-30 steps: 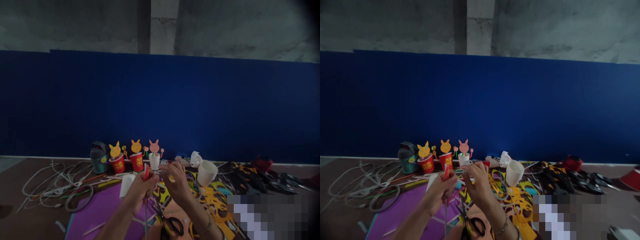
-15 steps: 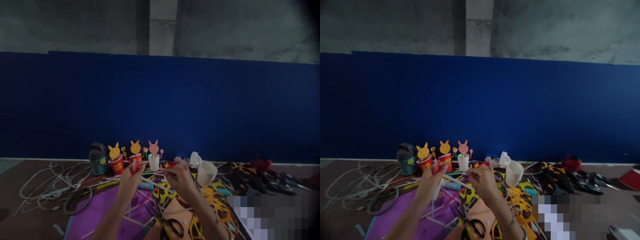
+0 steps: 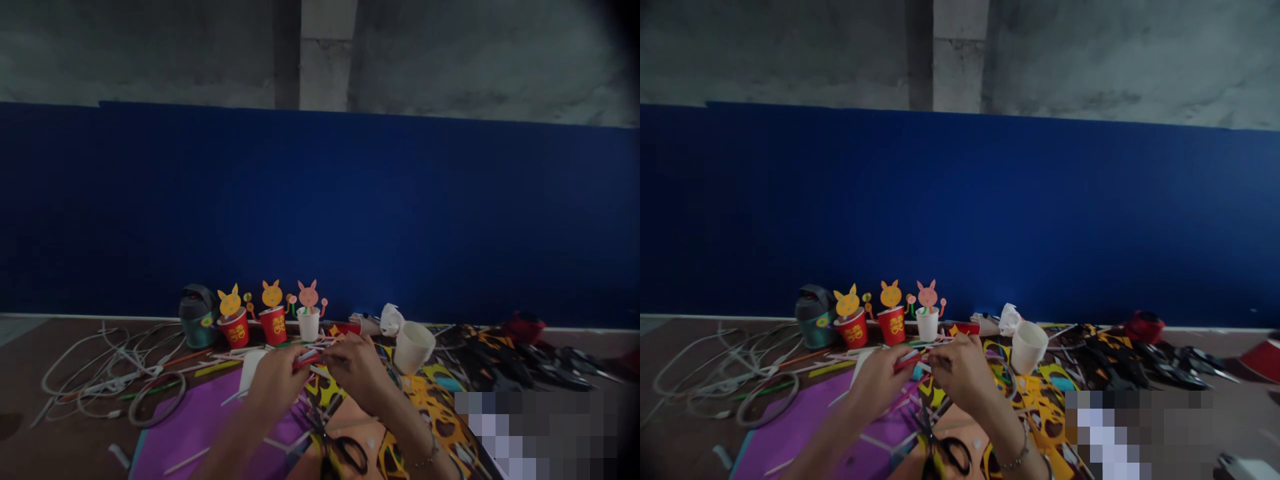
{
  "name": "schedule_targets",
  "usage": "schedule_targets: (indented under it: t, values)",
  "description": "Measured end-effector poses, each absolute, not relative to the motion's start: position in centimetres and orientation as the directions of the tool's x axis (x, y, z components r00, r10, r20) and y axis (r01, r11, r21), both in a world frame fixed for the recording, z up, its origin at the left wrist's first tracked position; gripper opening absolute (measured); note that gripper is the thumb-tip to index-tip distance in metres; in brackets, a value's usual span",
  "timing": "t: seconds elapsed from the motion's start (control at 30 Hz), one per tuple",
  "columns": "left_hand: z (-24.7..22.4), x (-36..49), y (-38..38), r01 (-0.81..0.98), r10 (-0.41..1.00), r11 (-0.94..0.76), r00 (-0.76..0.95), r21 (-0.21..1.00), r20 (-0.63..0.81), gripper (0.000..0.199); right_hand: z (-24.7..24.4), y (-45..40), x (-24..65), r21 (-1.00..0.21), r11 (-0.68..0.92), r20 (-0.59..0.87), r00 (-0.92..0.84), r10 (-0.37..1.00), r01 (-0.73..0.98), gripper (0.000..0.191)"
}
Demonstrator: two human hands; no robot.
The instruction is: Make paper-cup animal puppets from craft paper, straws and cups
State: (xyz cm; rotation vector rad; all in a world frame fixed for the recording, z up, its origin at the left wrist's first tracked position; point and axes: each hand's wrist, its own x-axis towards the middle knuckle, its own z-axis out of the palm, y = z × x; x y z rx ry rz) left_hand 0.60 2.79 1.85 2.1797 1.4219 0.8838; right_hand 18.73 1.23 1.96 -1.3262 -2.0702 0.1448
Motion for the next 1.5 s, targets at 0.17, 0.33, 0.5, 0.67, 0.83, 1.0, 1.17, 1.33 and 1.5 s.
schedule_targets:
  t: [0.17, 0.33, 0.5, 0.67, 0.83, 1.0, 1.17, 1.33, 1.5]
  values:
    - [0.4, 1.0, 2.7, 0.699, 0.911, -0.394, 0.211, 0.596, 0.355, 0.013, 1.9, 1.0, 17.8, -0.468, 0.469, 0.474, -0.235, 0.849, 0.749, 0.026]
    - [-0.1, 1.1, 2.4, 0.664, 0.917, -0.382, 0.183, 0.643, 0.355, 0.01, 2.3, 0.3, 16.7, -0.581, 0.385, 0.419, -0.142, 0.897, 0.717, 0.028]
    - [0.9, 1.2, 1.8, 0.64, 0.935, -0.329, 0.117, 0.694, 0.335, 0.01, 2.8, -0.6, 16.1, -0.561, 0.37, 0.462, -0.09, 0.882, 0.74, 0.026]
    - [1.5, 1.5, 1.5, 0.544, 0.948, -0.3, 0.074, 0.784, 0.311, 0.023, 3.1, -1.6, 15.7, -0.46, 0.411, 0.559, -0.103, 0.823, 0.787, 0.021]
    - [2.2, 1.3, 1.7, 0.469, 0.954, -0.29, 0.073, 0.835, 0.29, 0.023, 3.6, -2.1, 16.1, -0.445, 0.405, 0.566, -0.099, 0.818, 0.799, 0.02]
    - [2.7, 0.0, 3.0, 0.297, 0.975, -0.218, 0.102, 0.93, 0.196, 0.031, 3.6, -0.7, 17.4, -0.575, 0.342, 0.444, -0.067, 0.893, 0.744, 0.022]
    - [3.2, -2.0, 4.4, 0.306, 0.966, -0.183, -0.12, 0.934, 0.228, 0.035, 3.1, 0.3, 18.2, -0.647, 0.355, 0.385, -0.112, 0.916, 0.675, 0.028]
    - [3.7, -1.2, 3.7, 0.234, 0.972, -0.231, 0.005, 0.944, 0.236, 0.038, 2.9, 0.4, 18.3, -0.65, 0.344, 0.376, -0.106, 0.92, 0.677, 0.027]
    - [2.9, 0.3, 3.0, 0.203, 0.953, -0.224, 0.25, 0.953, 0.17, 0.022, 2.4, 0.5, 18.1, -0.63, 0.394, 0.393, -0.163, 0.905, 0.669, 0.026]
